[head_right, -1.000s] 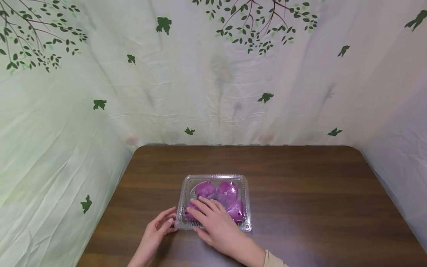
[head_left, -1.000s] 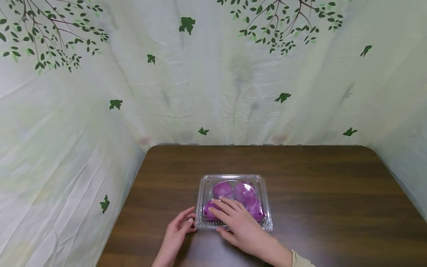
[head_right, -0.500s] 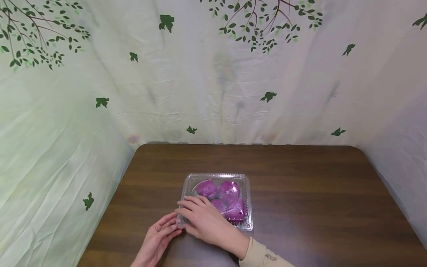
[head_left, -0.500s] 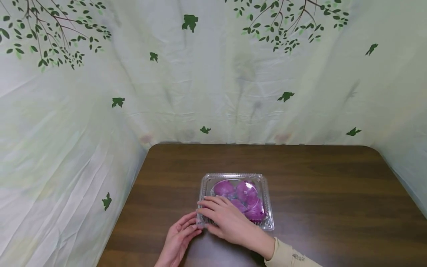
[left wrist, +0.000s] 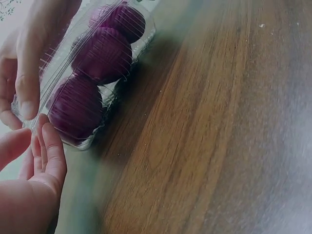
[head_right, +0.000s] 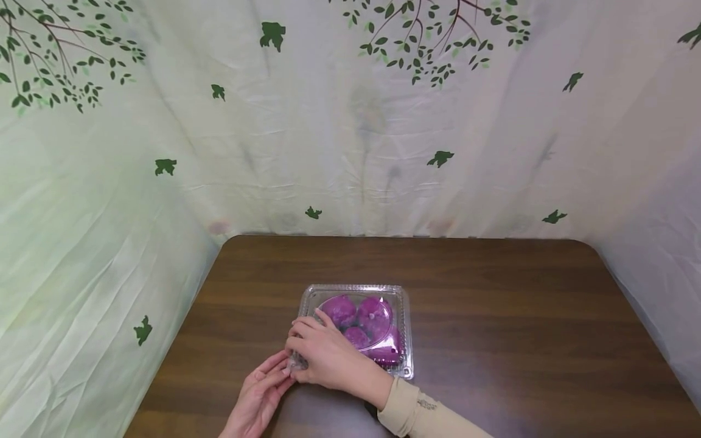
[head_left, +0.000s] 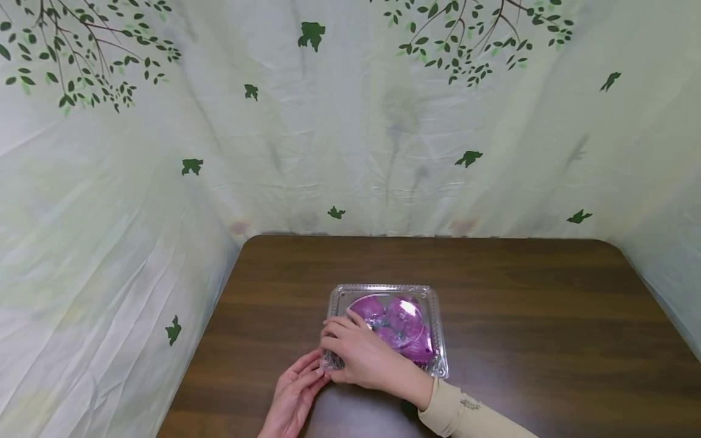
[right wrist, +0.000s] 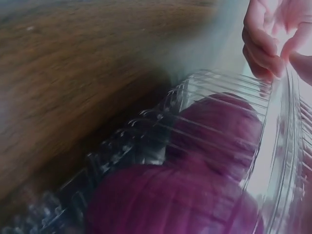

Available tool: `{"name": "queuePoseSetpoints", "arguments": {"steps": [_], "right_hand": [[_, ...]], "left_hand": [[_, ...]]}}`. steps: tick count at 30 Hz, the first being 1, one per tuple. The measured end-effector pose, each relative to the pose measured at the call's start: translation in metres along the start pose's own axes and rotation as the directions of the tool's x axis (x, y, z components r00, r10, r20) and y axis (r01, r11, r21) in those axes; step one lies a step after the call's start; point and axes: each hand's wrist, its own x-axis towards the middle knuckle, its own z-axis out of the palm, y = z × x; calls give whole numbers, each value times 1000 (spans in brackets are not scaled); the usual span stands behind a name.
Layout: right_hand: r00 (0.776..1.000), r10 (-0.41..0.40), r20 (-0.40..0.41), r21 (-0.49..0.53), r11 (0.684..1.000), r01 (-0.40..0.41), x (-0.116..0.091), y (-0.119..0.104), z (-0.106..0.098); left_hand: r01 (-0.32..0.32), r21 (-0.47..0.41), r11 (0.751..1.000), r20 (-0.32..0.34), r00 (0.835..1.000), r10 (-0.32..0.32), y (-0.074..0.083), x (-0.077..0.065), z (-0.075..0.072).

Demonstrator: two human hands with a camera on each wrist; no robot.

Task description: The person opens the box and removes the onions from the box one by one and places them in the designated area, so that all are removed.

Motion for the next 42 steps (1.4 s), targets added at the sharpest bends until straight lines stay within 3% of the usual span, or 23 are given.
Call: {"name": "queuePoseSetpoints", "arguments": {"steps": [10,26,33,38,42], "right_hand": [[1000,-8,13,-25,1000,8,7,2,6],[996,-55,70,56,997,51,10,-3,5],[995,-63,80,77,995,57,11,-2,4],[996,-67,52,49,997,65,11,-2,4],[995,-95,6,-39,995,95,9,-3,6]], "left_hand": [[48,-6,999,-78,996,-48,0,0,-1],[13,5,1000,-44,999,-12,0,0,-2],[14,2,1000,-91,996,-14,1,0,2],[34,7,999,-137,990,-33,3,0,5],[39,10,999,-134,990,-37,2,0,4]]}}
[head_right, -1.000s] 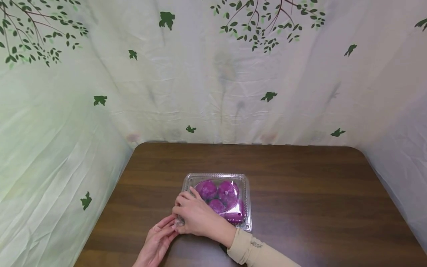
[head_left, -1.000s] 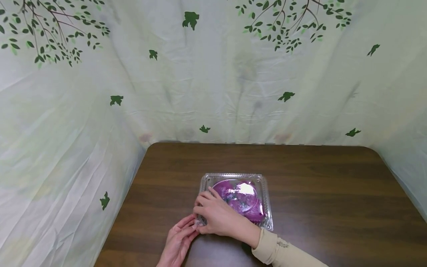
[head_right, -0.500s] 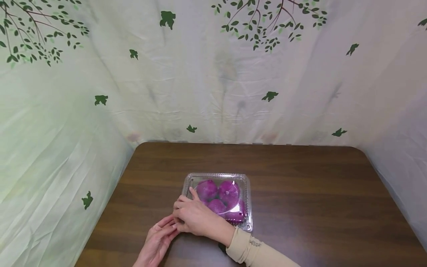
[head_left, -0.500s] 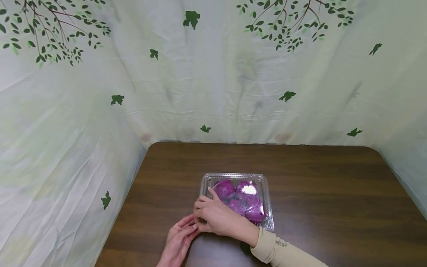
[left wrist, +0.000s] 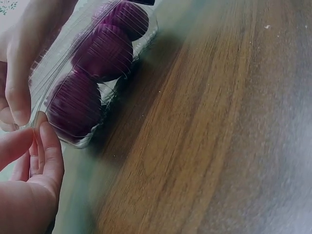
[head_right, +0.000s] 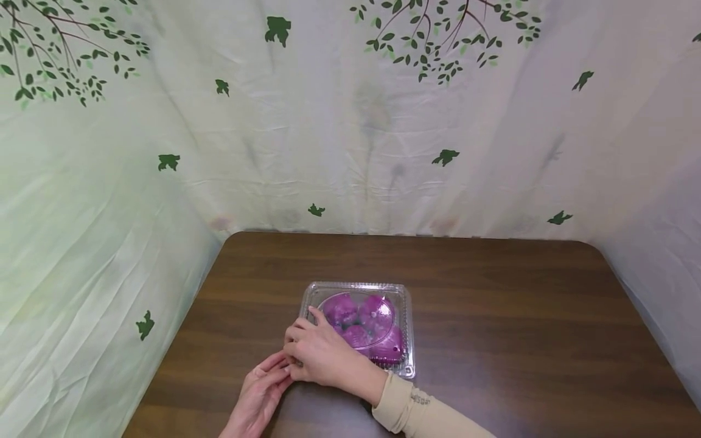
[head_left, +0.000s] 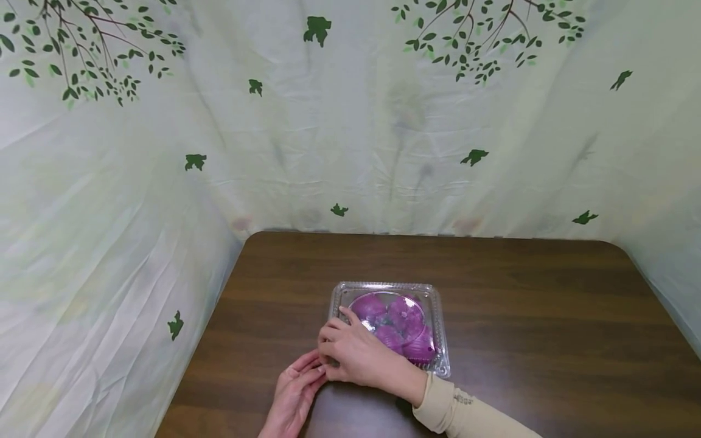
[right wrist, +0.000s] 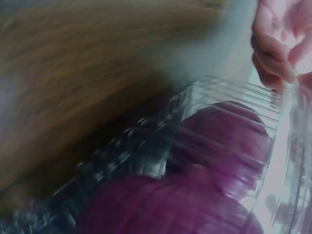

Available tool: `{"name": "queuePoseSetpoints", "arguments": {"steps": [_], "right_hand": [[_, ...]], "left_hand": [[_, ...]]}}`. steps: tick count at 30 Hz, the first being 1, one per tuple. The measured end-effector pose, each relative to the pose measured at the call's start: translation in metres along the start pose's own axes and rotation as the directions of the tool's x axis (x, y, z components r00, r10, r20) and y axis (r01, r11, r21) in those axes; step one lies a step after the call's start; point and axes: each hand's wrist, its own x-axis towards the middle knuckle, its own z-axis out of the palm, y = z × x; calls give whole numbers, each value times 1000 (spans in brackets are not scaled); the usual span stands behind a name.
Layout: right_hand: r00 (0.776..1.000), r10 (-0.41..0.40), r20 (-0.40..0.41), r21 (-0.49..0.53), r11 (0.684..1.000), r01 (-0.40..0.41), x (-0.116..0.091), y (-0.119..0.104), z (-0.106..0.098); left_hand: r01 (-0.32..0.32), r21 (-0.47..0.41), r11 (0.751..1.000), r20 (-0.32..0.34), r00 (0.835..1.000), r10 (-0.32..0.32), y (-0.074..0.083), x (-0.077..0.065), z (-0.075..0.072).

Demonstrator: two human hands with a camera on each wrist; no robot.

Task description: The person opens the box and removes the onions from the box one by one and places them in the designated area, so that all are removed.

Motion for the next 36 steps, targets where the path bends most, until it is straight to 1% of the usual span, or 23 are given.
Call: {"name": "queuePoseSetpoints", "arguments": {"steps": [3,6,9,11,13,16,22,26,31,34,36], "right_hand": [[999,-27,-40,-68,997,24,-3,-1,0],[996,-33,-77,-113,993,24,-7,-2,-2],[994,-25,-108,-136,991,10,-11,-2,-5],[992,-12,-123,-119,993,-3,-15,-2,-7],[990,7,-140,-106,994,-22,-18,-3,-9],[986,56,-160,-88,994,-70,-25,-4,-12],[971,154,-185,-96,980,-173,-39,-7,-18],[960,193,-204,-102,971,-217,-51,-6,-20],[939,254,-230,-91,955,-281,-70,-3,-24],[916,306,-260,-91,937,-339,-84,0,-24],[894,344,-287,-87,920,-382,-93,2,-24]], "left_hand": [[-11,-7,1000,20,1000,11,-2,0,-1],[-35,-19,999,48,998,36,-3,0,-1],[-56,-21,998,61,996,57,-4,0,-1],[-63,-15,998,60,996,63,-4,0,-1],[-67,-7,998,55,996,67,-4,0,-1],[-71,7,997,52,996,71,-5,1,-1],[-85,19,996,64,994,84,-6,2,-1],[-92,17,996,67,994,91,-7,2,-1],[-98,21,995,71,993,97,-7,3,-1],[-105,24,994,66,992,104,-7,3,-1],[-108,24,994,67,992,106,-6,3,-1]]}}
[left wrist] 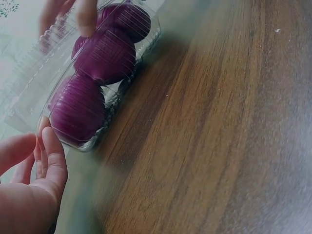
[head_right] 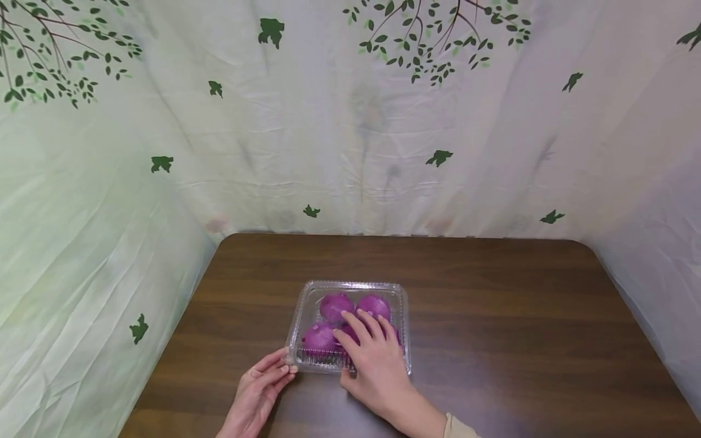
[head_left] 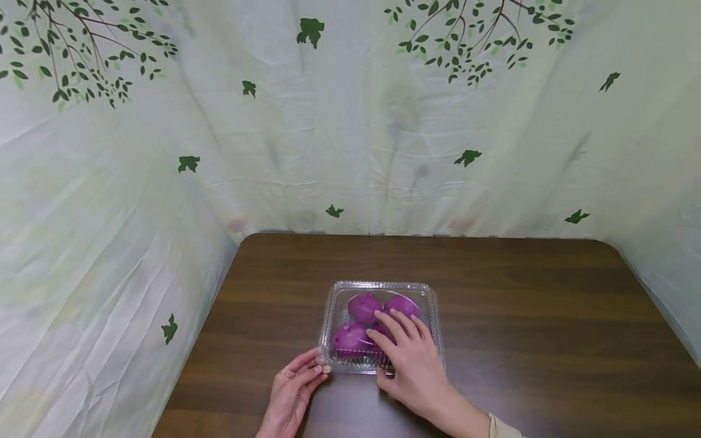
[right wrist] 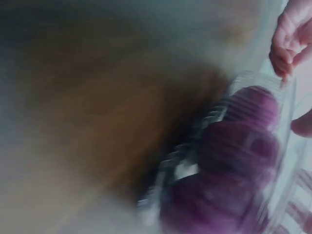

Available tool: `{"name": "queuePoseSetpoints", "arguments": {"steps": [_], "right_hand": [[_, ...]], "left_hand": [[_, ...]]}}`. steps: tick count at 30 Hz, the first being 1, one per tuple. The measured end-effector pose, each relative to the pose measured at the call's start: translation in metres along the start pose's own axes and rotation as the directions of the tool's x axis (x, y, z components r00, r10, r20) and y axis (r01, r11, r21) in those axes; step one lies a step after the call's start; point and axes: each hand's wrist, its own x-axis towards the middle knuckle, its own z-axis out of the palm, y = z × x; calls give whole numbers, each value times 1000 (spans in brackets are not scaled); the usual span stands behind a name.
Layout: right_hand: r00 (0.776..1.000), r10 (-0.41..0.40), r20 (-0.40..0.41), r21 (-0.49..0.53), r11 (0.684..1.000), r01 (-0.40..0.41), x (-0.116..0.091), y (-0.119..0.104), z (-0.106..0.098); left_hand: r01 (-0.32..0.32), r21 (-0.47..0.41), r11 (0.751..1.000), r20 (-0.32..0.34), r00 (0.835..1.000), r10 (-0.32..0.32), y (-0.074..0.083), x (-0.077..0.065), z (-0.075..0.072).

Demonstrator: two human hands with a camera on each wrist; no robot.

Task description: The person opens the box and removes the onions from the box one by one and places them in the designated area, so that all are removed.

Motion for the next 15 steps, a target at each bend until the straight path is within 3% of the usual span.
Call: {"name": "queuePoseSetpoints", "arguments": {"steps": [9,15], "right_hand": [[978,205,-32,19,979,-204,-23,14,-3],[979,190,-76,36,982,-188,-29,17,-2]], "left_hand": [[4,20,1000,-24,1000,-3,2,0,3],[17,58,998,-43,999,-14,3,1,4]]}}
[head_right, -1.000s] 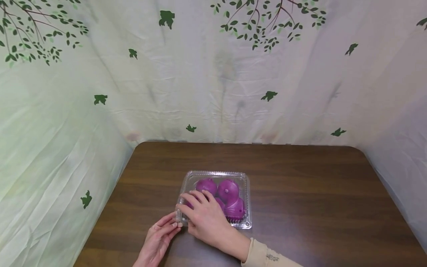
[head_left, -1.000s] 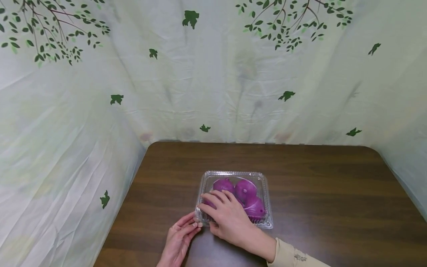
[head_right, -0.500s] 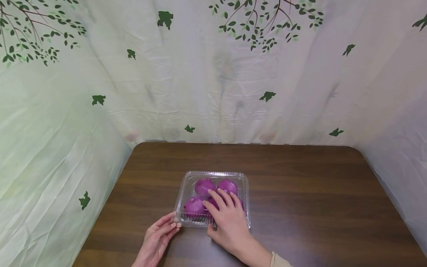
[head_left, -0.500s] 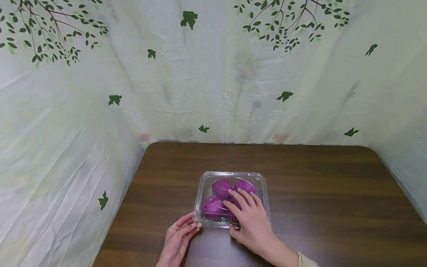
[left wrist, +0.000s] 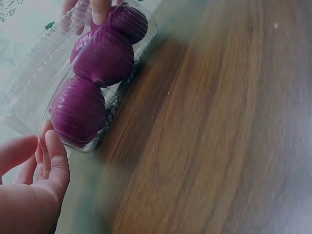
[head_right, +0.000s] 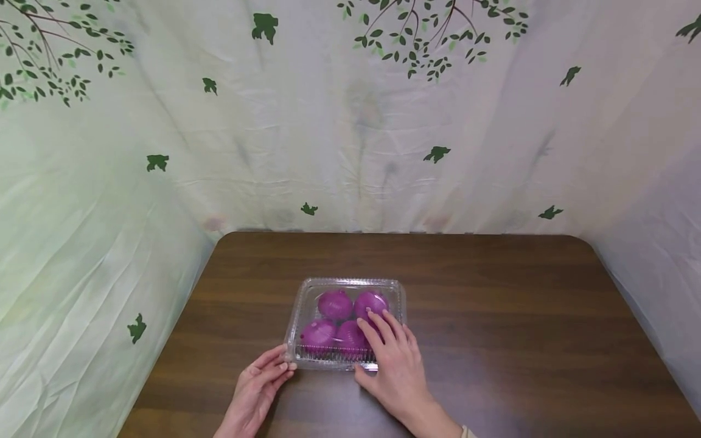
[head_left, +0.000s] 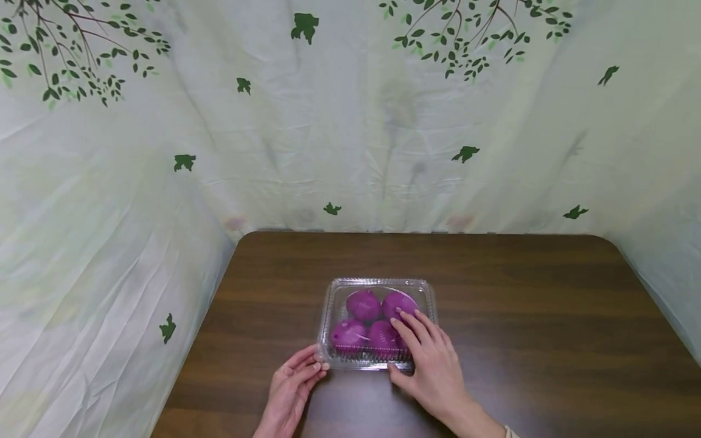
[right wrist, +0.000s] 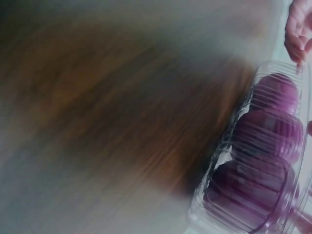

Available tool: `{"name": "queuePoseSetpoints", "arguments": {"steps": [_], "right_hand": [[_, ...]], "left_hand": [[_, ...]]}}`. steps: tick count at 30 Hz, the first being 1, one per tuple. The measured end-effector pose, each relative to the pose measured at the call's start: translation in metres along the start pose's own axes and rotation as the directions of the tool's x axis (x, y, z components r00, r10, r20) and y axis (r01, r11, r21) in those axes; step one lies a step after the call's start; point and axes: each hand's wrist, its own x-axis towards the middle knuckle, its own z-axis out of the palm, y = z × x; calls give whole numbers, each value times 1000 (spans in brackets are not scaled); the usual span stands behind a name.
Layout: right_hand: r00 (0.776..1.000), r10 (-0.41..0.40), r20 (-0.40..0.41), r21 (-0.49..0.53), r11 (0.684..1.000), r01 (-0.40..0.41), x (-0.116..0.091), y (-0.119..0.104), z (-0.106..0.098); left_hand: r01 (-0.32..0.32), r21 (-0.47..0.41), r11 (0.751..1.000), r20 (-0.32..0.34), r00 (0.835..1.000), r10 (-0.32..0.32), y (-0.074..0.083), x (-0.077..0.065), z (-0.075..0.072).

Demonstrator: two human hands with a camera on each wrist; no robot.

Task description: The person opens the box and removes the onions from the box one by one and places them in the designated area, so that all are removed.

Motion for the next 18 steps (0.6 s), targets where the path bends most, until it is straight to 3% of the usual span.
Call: {"name": "queuePoseSetpoints", "arguments": {"steps": [3,6,8,10,13,15,18], "right_hand": [[1000,-17,-7,8,1000,17,0,1,-1],[1000,-24,-11,12,1000,24,0,2,-2],[999,-32,-16,20,999,32,-1,3,-2],[999,-39,-23,31,999,39,-1,3,-2],[999,-39,-26,47,998,40,-1,4,-3],[999,-32,-17,54,998,33,-1,4,-3],[1000,-26,-3,62,998,26,0,4,-5]], "left_hand": [[-18,69,997,-16,1000,19,2,-1,1],[-37,195,980,-37,998,45,4,-1,2],[-42,294,955,-57,996,61,5,-2,2],[-64,404,913,-50,994,92,6,-2,1],[-155,563,811,24,985,172,8,1,0],[-234,666,708,103,969,223,9,4,-2],[-305,794,526,204,948,243,11,9,-3]]}}
